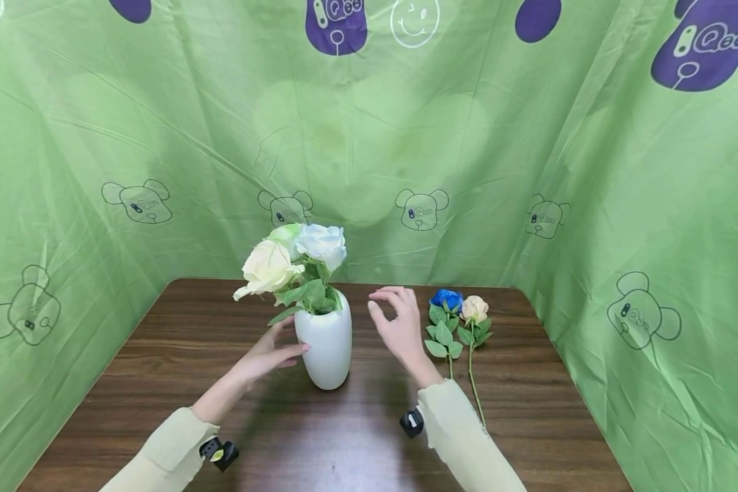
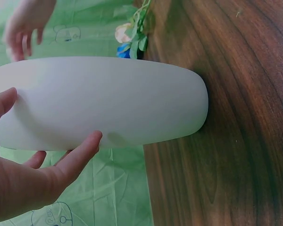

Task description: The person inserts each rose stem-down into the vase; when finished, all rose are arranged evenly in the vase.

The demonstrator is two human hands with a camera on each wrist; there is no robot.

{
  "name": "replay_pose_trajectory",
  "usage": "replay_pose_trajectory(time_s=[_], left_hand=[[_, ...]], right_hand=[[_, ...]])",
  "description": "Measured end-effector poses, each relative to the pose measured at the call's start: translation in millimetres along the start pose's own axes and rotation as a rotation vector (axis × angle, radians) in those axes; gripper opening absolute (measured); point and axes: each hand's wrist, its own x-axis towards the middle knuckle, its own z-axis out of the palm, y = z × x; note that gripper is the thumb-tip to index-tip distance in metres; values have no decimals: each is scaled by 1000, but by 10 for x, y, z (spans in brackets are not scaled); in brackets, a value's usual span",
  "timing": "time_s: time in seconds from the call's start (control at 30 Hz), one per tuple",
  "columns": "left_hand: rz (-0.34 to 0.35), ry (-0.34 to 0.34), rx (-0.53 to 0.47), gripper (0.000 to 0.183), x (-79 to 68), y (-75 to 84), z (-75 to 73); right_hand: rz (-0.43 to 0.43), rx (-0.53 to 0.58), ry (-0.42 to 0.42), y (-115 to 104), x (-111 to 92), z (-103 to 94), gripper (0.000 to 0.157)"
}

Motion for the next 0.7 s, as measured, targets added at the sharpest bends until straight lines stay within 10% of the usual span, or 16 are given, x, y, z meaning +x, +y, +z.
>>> replay_pose_trajectory(time_s=[0.7], left_hand=[[5,-16,4,71,10,3,-12]], right_hand=[[785,-282,-85,1225,-798,-620,33]])
